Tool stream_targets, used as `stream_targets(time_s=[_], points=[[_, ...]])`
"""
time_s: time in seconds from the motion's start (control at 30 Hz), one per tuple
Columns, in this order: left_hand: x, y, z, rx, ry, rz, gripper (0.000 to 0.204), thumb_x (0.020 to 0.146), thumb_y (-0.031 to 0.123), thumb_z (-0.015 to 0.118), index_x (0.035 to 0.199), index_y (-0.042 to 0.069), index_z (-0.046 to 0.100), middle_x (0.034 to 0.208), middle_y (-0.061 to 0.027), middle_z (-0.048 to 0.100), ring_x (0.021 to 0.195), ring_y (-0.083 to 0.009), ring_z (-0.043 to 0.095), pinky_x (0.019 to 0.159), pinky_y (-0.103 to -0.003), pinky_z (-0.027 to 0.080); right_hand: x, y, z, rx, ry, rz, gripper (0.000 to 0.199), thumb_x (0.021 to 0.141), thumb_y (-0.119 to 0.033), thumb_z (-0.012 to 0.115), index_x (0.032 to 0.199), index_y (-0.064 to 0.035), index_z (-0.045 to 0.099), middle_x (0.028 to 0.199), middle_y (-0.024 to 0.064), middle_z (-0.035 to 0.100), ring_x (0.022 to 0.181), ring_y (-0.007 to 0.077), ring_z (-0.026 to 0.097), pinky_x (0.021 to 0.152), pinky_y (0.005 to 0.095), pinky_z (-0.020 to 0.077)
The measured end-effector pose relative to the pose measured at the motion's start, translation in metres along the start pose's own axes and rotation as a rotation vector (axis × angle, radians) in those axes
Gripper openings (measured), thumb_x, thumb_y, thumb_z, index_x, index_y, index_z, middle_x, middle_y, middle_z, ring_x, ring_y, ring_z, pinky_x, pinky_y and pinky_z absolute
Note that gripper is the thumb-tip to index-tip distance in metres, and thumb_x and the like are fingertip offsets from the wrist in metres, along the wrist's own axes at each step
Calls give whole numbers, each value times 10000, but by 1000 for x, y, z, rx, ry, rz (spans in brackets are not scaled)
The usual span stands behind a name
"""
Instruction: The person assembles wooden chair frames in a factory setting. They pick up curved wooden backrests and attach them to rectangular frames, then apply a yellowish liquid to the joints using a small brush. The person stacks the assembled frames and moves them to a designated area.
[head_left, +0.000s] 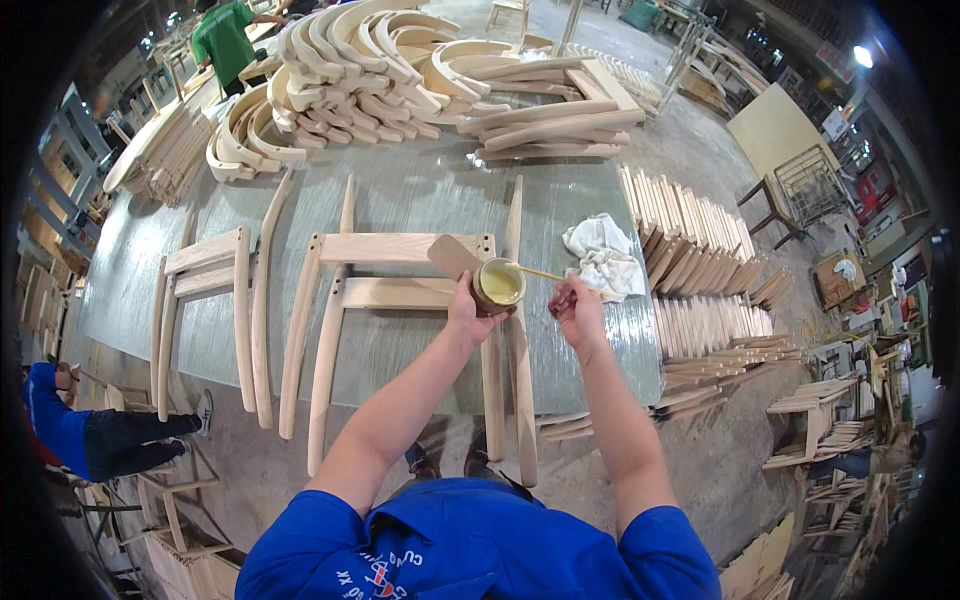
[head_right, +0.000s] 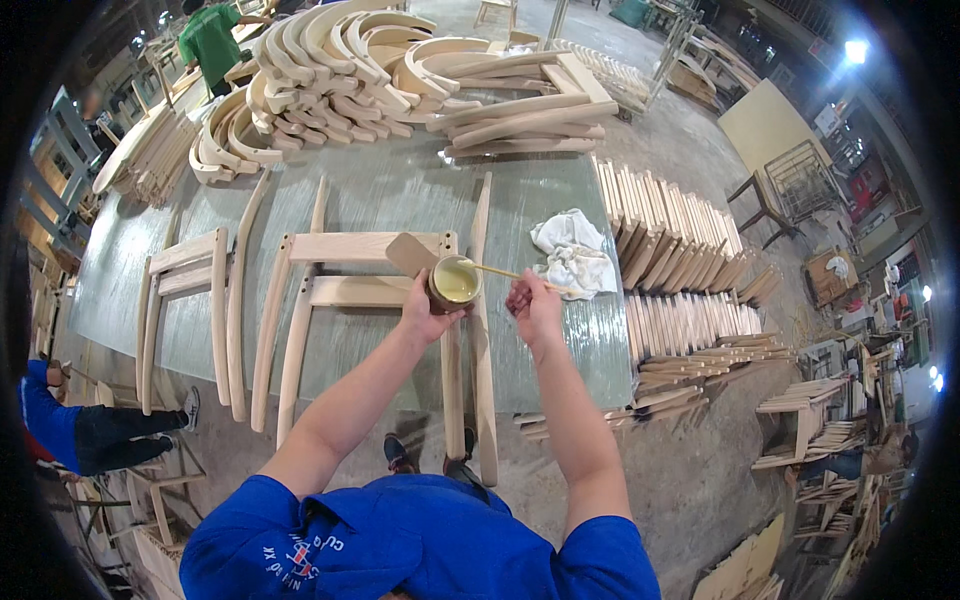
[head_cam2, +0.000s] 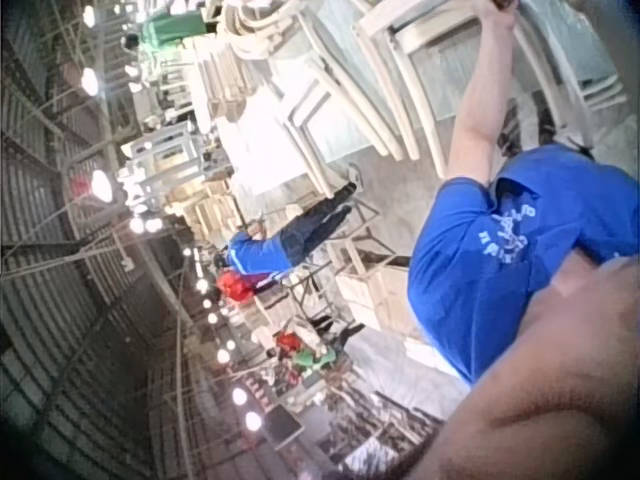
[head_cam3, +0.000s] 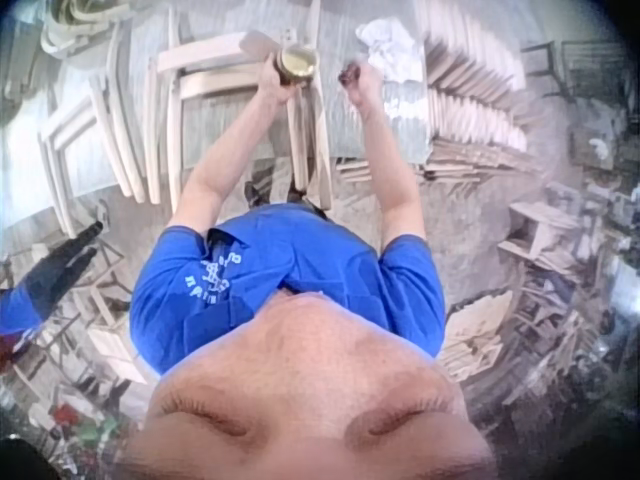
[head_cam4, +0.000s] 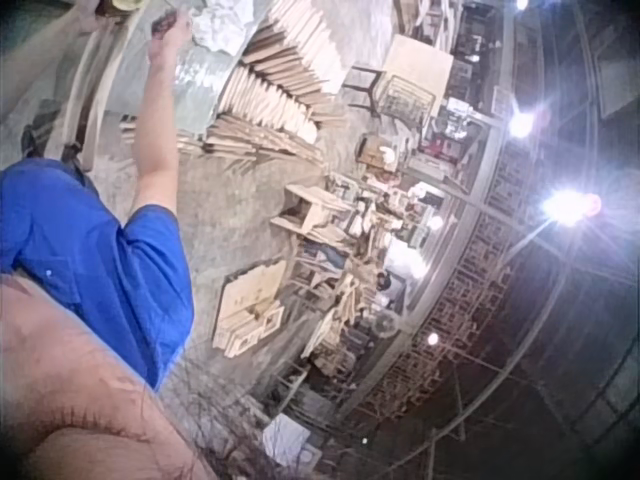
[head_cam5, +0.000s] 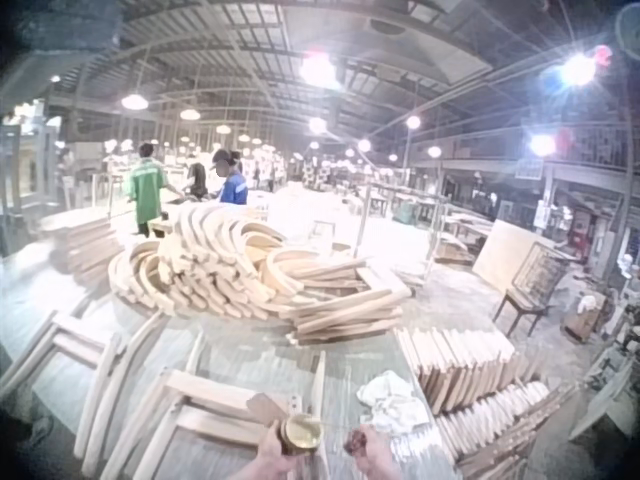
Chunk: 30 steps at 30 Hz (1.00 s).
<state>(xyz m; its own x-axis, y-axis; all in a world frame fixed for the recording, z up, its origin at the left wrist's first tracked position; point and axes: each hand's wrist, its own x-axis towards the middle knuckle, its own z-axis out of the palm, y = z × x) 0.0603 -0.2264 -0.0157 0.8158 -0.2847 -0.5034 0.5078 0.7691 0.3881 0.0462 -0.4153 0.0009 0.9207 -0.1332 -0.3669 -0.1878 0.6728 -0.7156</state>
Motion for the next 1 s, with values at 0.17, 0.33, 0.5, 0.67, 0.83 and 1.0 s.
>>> stream_targets(time_s=[0.17, 0.33, 0.5, 0.67, 0.83, 1.0], points=[[-39, -12, -34, 90, 45, -60, 456, 924, 456, 294, 1198, 128, 453, 1181, -74, 498, 1058, -255, 513, 789, -516, 482, 1, -30, 24, -693, -141, -620, 121, 826, -151, 599, 781, -53, 544, 672, 53, 576, 571, 143, 545, 534, 259, 436], [-100, -59, -59, 180, -12, -235, 469, 923, 461, 288, 1143, 107, 503, 1053, -75, 581, 926, -248, 594, 732, -470, 514, -6, -36, 51, -1533, -335, -959, 116, 765, -159, 625, 760, -60, 566, 687, 66, 595, 653, 195, 570, 623, 334, 419], [-116, -76, -75, 244, 12, -238, 408, 922, 432, 340, 1075, 106, 533, 1011, -51, 598, 905, -197, 600, 731, -407, 518, -7, -26, 72, -1749, -420, -1015, 118, 741, -186, 622, 756, -76, 580, 682, 61, 588, 708, 241, 558, 692, 369, 378], [-114, -79, -77, 223, 38, -223, 390, 922, 415, 364, 1070, 98, 536, 993, -42, 600, 885, -177, 600, 738, -370, 513, 1, -22, 70, -1821, -419, -922, 141, 761, -226, 603, 781, -87, 592, 651, 45, 566, 728, 228, 547, 711, 371, 365], [-112, -82, -81, 204, 16, -209, 358, 919, 392, 387, 1067, 101, 532, 978, -43, 589, 881, -164, 583, 728, -368, 509, 4, -17, 71, -1815, -404, -927, 143, 760, -232, 603, 783, -91, 593, 644, 50, 560, 722, 233, 547, 708, 373, 365], [-112, -81, -82, 224, 11, -217, 367, 914, 401, 392, 1071, 99, 529, 985, -43, 587, 880, -164, 582, 743, -366, 501, 7, -14, 68, -1813, -384, -931, 140, 759, -231, 601, 773, -93, 587, 635, 52, 558, 711, 238, 548, 701, 374, 365]])
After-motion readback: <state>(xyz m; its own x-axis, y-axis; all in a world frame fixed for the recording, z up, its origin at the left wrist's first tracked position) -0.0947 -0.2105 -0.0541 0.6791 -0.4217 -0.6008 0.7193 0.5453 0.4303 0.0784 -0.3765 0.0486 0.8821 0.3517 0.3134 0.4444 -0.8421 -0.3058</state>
